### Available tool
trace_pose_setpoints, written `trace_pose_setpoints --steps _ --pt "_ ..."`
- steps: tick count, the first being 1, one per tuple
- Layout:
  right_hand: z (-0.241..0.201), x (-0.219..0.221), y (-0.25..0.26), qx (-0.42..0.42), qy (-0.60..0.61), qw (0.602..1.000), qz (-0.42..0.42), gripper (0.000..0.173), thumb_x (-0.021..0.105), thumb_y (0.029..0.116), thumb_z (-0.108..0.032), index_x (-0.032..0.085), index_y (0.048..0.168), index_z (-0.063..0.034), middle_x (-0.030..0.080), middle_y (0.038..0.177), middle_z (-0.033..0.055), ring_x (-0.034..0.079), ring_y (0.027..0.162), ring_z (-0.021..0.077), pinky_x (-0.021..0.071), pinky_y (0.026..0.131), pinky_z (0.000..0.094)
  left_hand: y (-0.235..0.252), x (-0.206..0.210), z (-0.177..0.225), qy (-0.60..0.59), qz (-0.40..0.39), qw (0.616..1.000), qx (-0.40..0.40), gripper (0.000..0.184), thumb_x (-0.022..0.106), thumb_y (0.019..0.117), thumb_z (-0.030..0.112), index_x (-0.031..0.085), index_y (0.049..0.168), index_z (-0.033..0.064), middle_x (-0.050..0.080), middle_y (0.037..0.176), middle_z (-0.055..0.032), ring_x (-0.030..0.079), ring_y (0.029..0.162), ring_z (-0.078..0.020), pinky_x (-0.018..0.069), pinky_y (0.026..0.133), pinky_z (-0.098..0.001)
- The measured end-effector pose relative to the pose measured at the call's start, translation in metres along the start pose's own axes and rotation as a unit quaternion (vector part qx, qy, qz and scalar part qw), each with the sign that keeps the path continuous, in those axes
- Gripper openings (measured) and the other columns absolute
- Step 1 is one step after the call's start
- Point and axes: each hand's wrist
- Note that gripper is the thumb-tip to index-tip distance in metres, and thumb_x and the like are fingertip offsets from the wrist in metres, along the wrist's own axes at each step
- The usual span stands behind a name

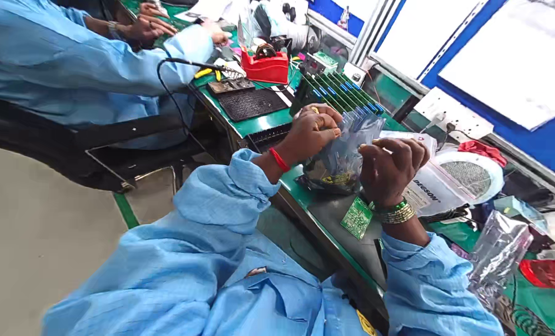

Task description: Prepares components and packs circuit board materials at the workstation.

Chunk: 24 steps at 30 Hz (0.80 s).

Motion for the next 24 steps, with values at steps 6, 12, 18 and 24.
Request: trace_pose_setpoints --steps 6,12,18,24 --pt "-0.001 -0.006 0.011 0.102 0.07 0.989 -0.075 0.02 0.065 0.0976 -0.019 0.075 0.11 -0.008 0.07 0.122 0.0158 0.058 0.124 0.0369 0.0409 0.106 0.0531 -0.008 0.005 0.005 -0.003 0.006 1.0 0.017 0.019 0.059 0.096 0.007 0.074 0.088 -0.0012 0.068 0.125 -0.0135 0.047 0.138 -0.0286 0.0249 0.122 -0.0456" --pt "0.009 -0.009 0.021 0.18 0.143 0.96 -0.161 0.044 0.057 0.0949 -0.01 0.057 0.137 0.0034 0.067 0.132 0.0167 0.054 0.133 0.0361 0.0369 0.113 0.0552 -0.013 0.006 0.005 -0.014 0.012 1.0 0.024 0.019 0.058 0.0966 0.006 0.073 0.088 -0.0017 0.068 0.124 -0.0148 0.047 0.139 -0.0276 0.0251 0.123 -0.0425" --pt "0.043 0.001 0.043 0.18 0.208 0.917 -0.288 0.047 0.047 0.0999 -0.015 0.054 0.143 0.0009 0.068 0.132 0.0128 0.052 0.136 0.0338 0.0342 0.112 0.06 -0.012 0.006 0.005 -0.007 0.013 0.999 0.031 0.02 0.057 0.0953 0.007 0.073 0.086 -0.0014 0.068 0.124 -0.0143 0.047 0.139 -0.0271 0.0258 0.122 -0.042" --pt "0.056 0.001 0.036 0.161 0.205 0.929 -0.264 0.041 0.067 0.0911 -0.009 0.064 0.131 0.0005 0.076 0.1 0.01 0.065 0.111 0.0335 0.0392 0.106 0.0599 -0.007 0.005 0.005 0.062 0.011 0.997 0.036 0.03 0.05 0.0972 0.016 0.076 0.091 0.0023 0.072 0.118 -0.0116 0.05 0.137 -0.0298 0.0232 0.122 -0.051"
Point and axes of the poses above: each hand's wrist, its own y-axis towards the middle knuckle, its own x-axis out of the palm, z = x × y
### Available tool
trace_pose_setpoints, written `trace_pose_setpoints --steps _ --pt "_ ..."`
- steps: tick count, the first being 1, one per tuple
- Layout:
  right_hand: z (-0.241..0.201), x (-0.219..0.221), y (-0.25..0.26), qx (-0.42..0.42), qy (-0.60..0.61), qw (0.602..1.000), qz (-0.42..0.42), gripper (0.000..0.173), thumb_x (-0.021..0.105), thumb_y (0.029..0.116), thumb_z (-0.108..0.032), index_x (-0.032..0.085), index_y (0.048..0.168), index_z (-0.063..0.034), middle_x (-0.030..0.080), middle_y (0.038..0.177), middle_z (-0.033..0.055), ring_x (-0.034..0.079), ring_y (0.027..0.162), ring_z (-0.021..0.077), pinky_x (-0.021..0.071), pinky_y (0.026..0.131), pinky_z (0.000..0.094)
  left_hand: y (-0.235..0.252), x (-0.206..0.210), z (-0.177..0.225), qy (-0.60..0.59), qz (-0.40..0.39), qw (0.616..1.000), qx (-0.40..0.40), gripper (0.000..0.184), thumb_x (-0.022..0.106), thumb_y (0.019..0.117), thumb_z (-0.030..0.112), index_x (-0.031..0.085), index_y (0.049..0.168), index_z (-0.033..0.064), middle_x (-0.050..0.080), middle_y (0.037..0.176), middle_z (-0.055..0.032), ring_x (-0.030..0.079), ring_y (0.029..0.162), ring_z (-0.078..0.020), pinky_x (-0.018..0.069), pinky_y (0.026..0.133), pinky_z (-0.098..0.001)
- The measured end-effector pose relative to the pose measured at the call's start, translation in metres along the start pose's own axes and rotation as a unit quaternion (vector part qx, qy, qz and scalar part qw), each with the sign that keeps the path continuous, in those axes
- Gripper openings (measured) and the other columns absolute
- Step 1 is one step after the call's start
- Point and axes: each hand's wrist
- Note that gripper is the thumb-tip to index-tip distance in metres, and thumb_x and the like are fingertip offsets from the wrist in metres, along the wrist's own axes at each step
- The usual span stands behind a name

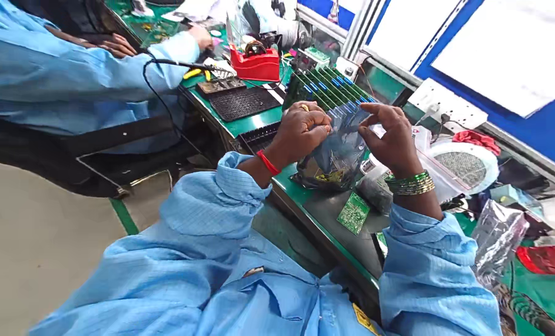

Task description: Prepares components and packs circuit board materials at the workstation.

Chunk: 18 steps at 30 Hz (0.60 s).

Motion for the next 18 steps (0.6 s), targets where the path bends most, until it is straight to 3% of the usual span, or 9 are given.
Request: trace_pose_setpoints --steps 3,5,9,11,14,16,18 --pt "-0.001 0.001 -0.008 -0.002 0.021 0.999 0.029 0.04 0.071 0.0895 -0.007 0.061 0.127 0.0034 0.074 0.096 0.0108 0.067 0.104 0.0316 0.0413 0.105 0.0587 0.012 0.007 0.018 0.115 0.006 0.993 0.022 0.033 0.057 0.0998 0.035 0.079 0.098 0.0097 0.076 0.106 -0.0085 0.057 0.129 -0.0354 0.0214 0.116 -0.0667" --pt "-0.004 0.004 -0.013 -0.001 0.025 0.998 0.051 0.036 0.072 0.089 -0.007 0.061 0.122 0.0028 0.073 0.096 0.0098 0.067 0.102 0.0293 0.0422 0.103 0.0555 0.025 0.012 0.034 0.171 -0.036 0.985 0.007 0.038 0.061 0.0994 0.043 0.077 0.107 0.0092 0.076 0.106 -0.0091 0.06 0.124 -0.0361 0.0193 0.115 -0.0693" --pt "-0.007 0.004 -0.021 0.011 0.014 0.997 0.075 0.033 0.073 0.089 -0.008 0.063 0.118 0.0022 0.074 0.097 0.0095 0.066 0.104 0.0299 0.0422 0.102 0.0556 0.046 0.02 0.052 0.192 -0.126 0.973 -0.007 0.025 0.062 0.098 0.028 0.076 0.1 0.0073 0.074 0.098 -0.0123 0.066 0.106 -0.0333 0.0317 0.106 -0.0658" --pt "-0.005 0.001 -0.023 0.005 -0.01 0.997 0.079 0.027 0.071 0.0912 -0.011 0.069 0.116 -0.0001 0.075 0.098 0.0083 0.067 0.106 0.0302 0.0405 0.105 0.0562 0.047 0.025 0.053 0.187 -0.119 0.975 0.0 0.022 0.062 0.0976 0.024 0.076 0.096 0.0066 0.073 0.095 -0.012 0.066 0.101 -0.0316 0.0345 0.103 -0.0626" --pt "-0.002 -0.001 -0.027 0.006 -0.031 0.997 0.072 0.017 0.065 0.0982 -0.016 0.078 0.103 -0.0069 0.076 0.102 0.0098 0.065 0.112 0.0341 0.0401 0.105 0.0576 0.04 0.033 0.048 0.179 -0.08 0.98 0.031 0.019 0.063 0.0974 0.02 0.075 0.094 0.006 0.074 0.098 -0.0116 0.066 0.11 -0.0333 0.0271 0.111 -0.068" --pt "-0.001 -0.001 -0.029 0.009 -0.02 0.997 0.069 0.018 0.063 0.0989 -0.016 0.079 0.101 -0.0073 0.076 0.1 0.0104 0.064 0.112 0.0354 0.0406 0.102 0.0573 0.033 0.038 0.045 0.175 -0.047 0.981 0.068 0.016 0.064 0.0968 0.017 0.076 0.095 0.0063 0.074 0.1 -0.0116 0.065 0.115 -0.0354 0.0211 0.114 -0.0719" --pt "0.0 -0.001 -0.028 0.011 -0.003 0.998 0.065 0.018 0.062 0.0989 -0.015 0.078 0.098 -0.006 0.075 0.097 0.0105 0.064 0.11 0.0354 0.0412 0.1 0.0571 0.028 0.044 0.039 0.178 -0.001 0.976 0.123 0.013 0.065 0.0949 0.013 0.076 0.093 0.0061 0.075 0.099 -0.0119 0.066 0.114 -0.0363 0.0206 0.113 -0.0732"
Point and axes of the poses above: each hand's wrist, its own y-axis towards the middle knuckle, its own x-axis out of the palm, z = x × y
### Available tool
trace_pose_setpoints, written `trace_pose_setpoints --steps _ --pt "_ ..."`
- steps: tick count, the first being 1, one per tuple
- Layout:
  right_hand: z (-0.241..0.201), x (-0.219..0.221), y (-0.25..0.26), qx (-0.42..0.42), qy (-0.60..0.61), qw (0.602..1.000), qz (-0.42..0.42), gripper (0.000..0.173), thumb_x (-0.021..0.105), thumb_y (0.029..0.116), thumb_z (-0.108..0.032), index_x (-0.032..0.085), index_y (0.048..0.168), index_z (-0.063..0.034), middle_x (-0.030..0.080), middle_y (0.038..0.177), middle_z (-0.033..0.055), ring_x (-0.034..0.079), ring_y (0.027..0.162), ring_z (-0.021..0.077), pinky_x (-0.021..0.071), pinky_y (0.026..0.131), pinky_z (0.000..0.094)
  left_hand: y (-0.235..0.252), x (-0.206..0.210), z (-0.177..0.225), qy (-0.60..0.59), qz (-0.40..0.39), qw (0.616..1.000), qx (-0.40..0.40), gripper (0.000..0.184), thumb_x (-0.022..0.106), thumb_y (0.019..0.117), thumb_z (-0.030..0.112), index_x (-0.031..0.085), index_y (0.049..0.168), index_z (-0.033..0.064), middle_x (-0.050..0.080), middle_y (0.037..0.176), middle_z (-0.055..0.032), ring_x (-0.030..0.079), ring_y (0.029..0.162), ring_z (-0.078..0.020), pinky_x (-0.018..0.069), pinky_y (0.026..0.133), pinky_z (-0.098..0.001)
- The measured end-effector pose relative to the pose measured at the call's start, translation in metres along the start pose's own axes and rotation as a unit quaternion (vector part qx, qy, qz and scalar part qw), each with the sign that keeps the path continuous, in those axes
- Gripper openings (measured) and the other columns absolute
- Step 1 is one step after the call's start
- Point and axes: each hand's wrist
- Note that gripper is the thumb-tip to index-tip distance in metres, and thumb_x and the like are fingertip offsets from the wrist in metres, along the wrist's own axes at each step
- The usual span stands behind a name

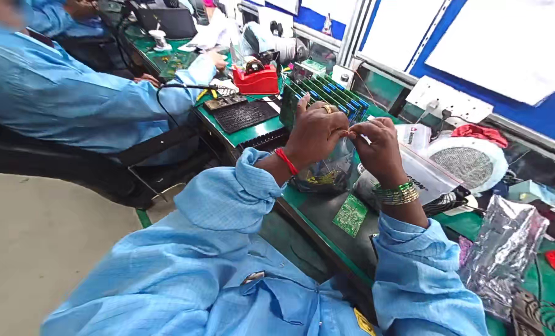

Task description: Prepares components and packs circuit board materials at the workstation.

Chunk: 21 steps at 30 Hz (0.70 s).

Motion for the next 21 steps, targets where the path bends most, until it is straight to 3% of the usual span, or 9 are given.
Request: trace_pose_setpoints --steps 5,9,14,21 --pt "-0.002 0.005 0.0 -0.001 -0.005 0.999 0.032 0.017 0.062 0.0972 -0.012 0.078 0.094 -0.0056 0.074 0.093 0.0114 0.064 0.104 0.0345 0.0407 0.096 0.0556 -0.012 0.02 -0.001 0.03 0.115 0.992 0.043 0.014 0.063 0.0948 0.011 0.077 0.091 0.0073 0.075 0.097 -0.0114 0.068 0.11 -0.0335 0.0232 0.112 -0.0711" --pt "-0.002 0.008 0.0 0.032 0.003 0.999 0.036 0.019 0.061 0.0973 -0.014 0.079 0.093 -0.0067 0.075 0.094 0.01 0.064 0.103 0.0344 0.0411 0.096 0.0576 -0.019 0.035 -0.013 0.118 0.208 0.957 0.166 0.018 0.061 0.0991 0.012 0.075 0.088 0.012 0.075 0.091 -0.0068 0.065 0.114 -0.0278 0.021 0.116 -0.0651" --pt "-0.004 0.013 0.0 0.064 0.018 0.997 0.044 0.021 0.06 0.0975 -0.016 0.079 0.092 -0.0084 0.075 0.093 0.0096 0.064 0.103 0.0336 0.0401 0.095 0.0573 -0.028 0.036 -0.023 0.168 0.22 0.928 0.248 0.015 0.059 0.0999 0.01 0.072 0.096 0.0136 0.072 0.094 -0.005 0.061 0.118 -0.0256 0.0189 0.119 -0.0594" --pt "-0.003 0.027 -0.001 0.021 -0.014 0.996 0.08 0.02 0.062 0.0976 -0.016 0.078 0.089 -0.0091 0.075 0.09 0.0088 0.065 0.102 0.034 0.0388 0.096 0.0566 -0.041 0.039 -0.03 0.176 0.236 0.928 0.229 0.018 0.057 0.1011 0.011 0.074 0.099 0.0153 0.073 0.094 -0.0033 0.06 0.118 -0.0228 0.0159 0.12 -0.0551"
Point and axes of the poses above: each hand's wrist, its own y-axis towards the middle knuckle, its own x-axis out of the palm, z = x × y
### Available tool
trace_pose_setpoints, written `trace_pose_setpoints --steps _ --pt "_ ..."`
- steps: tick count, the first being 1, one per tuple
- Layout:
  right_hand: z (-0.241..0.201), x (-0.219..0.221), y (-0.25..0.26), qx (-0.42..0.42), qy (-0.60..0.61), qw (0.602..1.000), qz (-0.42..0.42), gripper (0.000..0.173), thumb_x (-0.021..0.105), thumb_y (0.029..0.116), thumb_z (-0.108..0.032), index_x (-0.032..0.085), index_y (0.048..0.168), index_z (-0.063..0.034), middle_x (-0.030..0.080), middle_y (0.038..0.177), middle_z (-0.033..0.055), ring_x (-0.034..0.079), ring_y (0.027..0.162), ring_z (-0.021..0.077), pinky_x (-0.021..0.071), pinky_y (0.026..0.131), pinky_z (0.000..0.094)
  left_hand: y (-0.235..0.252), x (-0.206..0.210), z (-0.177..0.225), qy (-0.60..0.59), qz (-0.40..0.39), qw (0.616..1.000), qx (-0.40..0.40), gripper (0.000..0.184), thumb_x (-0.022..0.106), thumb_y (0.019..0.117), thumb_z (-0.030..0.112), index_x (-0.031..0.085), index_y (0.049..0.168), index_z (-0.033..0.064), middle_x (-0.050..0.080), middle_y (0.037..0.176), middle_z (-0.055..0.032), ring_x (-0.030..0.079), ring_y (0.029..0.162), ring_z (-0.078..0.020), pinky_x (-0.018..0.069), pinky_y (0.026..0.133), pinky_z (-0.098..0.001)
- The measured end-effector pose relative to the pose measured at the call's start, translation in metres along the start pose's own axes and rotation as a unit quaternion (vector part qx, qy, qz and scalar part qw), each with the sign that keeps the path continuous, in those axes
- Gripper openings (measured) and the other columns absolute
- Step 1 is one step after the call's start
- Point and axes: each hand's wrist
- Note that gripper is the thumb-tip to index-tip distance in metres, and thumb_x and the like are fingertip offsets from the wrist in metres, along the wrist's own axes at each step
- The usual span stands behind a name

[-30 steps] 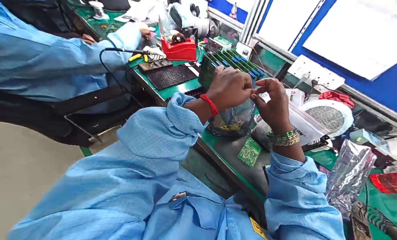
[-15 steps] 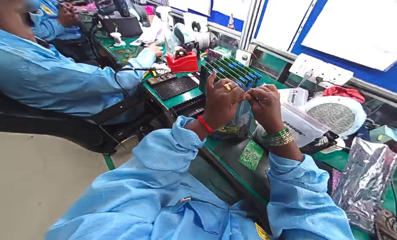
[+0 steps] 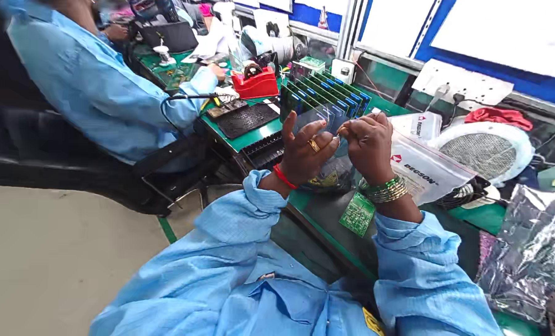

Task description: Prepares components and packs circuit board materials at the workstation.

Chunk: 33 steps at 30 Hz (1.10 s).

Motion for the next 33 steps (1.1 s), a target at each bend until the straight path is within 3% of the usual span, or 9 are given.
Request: trace_pose_setpoints --steps 7,10,13,16,19,21,24,29,33 --pt "0.008 -0.004 -0.007 -0.024 0.061 0.998 0.012 0.019 0.061 0.1004 -0.015 0.079 0.099 -0.0078 0.076 0.099 0.0085 0.063 0.109 0.0315 0.04 0.101 0.0542 0.0 0.0 -0.004 -0.036 0.018 0.997 -0.059 0.014 0.06 0.1026 0.019 0.072 0.096 0.0171 0.072 0.094 -0.0027 0.059 0.12 -0.0226 0.0157 0.12 -0.0567" --pt "0.009 -0.01 -0.011 -0.015 0.119 0.993 0.005 0.029 0.061 0.1001 -0.017 0.069 0.122 -0.0001 0.067 0.128 0.018 0.057 0.126 0.0326 0.0442 0.106 0.0475 0.009 -0.002 0.001 -0.103 0.02 0.986 -0.131 0.019 0.063 0.101 0.025 0.074 0.095 0.0114 0.073 0.097 -0.0066 0.06 0.12 -0.0262 0.0187 0.12 -0.057" --pt "0.011 -0.012 -0.013 0.076 0.193 0.977 -0.043 0.071 0.067 0.0954 -0.029 0.038 0.151 0.0032 0.042 0.154 0.0233 0.05 0.137 0.0275 0.0499 0.104 0.0398 0.023 -0.017 -0.002 -0.219 -0.025 0.955 -0.198 0.053 0.065 0.0944 0.043 0.065 0.122 -0.0017 0.065 0.13 -0.0204 0.047 0.138 -0.0378 0.0228 0.12 -0.0576" --pt "0.016 -0.01 -0.016 0.173 0.258 0.949 -0.059 0.094 0.073 0.0893 -0.035 0.021 0.159 -0.0011 0.038 0.158 0.019 0.048 0.138 0.0218 0.049 0.105 0.0378 0.021 -0.037 -0.018 -0.292 -0.058 0.914 -0.275 0.084 0.069 0.091 0.051 0.044 0.142 -0.0116 0.043 0.153 -0.0281 0.035 0.148 -0.0352 0.0283 0.122 -0.0494" --pt "0.027 -0.008 -0.014 0.21 0.277 0.935 -0.074 0.103 0.076 0.0864 -0.038 0.014 0.161 -0.0038 0.039 0.158 0.0167 0.049 0.137 0.0197 0.0494 0.105 0.0377 0.002 -0.045 -0.039 -0.323 -0.115 0.851 -0.397 0.088 0.075 0.0866 0.04 0.036 0.152 -0.0043 0.032 0.161 -0.0228 0.03 0.151 -0.0304 0.0328 0.12 -0.0457" --pt "0.031 -0.005 -0.01 0.226 0.295 0.923 -0.102 0.095 0.073 0.0889 -0.028 0.016 0.16 -0.0031 0.051 0.147 0.0134 0.057 0.127 0.0149 0.0514 0.101 0.0348 -0.009 -0.042 -0.051 -0.346 -0.151 0.823 -0.425 0.082 0.076 0.0859 0.037 0.043 0.151 0.0012 0.035 0.161 -0.0193 0.034 0.149 -0.0283 0.0378 0.118 -0.0439" --pt "0.033 -0.002 -0.007 0.231 0.318 0.915 -0.094 0.065 0.067 0.0935 -0.009 0.037 0.15 0.0016 0.068 0.121 0.0064 0.067 0.102 0.0067 0.0563 0.09 0.028 -0.011 -0.043 -0.057 -0.363 -0.195 0.827 -0.382 0.06 0.077 0.0875 0.028 0.059 0.139 0.0018 0.042 0.156 -0.0212 0.041 0.145 -0.0285 0.0429 0.114 -0.0414" --pt "0.042 -0.006 -0.012 0.217 0.267 0.936 -0.079 0.039 0.066 0.0943 -0.005 0.059 0.132 0.0032 0.069 0.1 0.0001 0.064 0.083 -0.0005 0.0562 0.08 0.0216 0.001 -0.041 -0.078 -0.333 -0.25 0.848 -0.329 0.034 0.077 0.0876 0.02 0.069 0.11 -0.004 0.059 0.138 -0.0248 0.049 0.139 -0.0317 0.0399 0.115 -0.0453" --pt "0.04 -0.007 -0.015 0.192 0.179 0.961 -0.084 0.019 0.063 0.0993 -0.009 0.068 0.113 0.0033 0.07 0.099 0.0043 0.063 0.083 -0.0011 0.0547 0.079 0.0203 0.005 -0.037 -0.084 -0.311 -0.269 0.845 -0.341 0.026 0.077 0.0891 0.021 0.069 0.099 -0.0016 0.071 0.115 -0.0144 0.067 0.11 -0.0184 0.0519 0.099 -0.0392"
Point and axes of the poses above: each hand's wrist, its own y-axis towards the middle knuckle, its own x-axis out of the palm, z = x × y
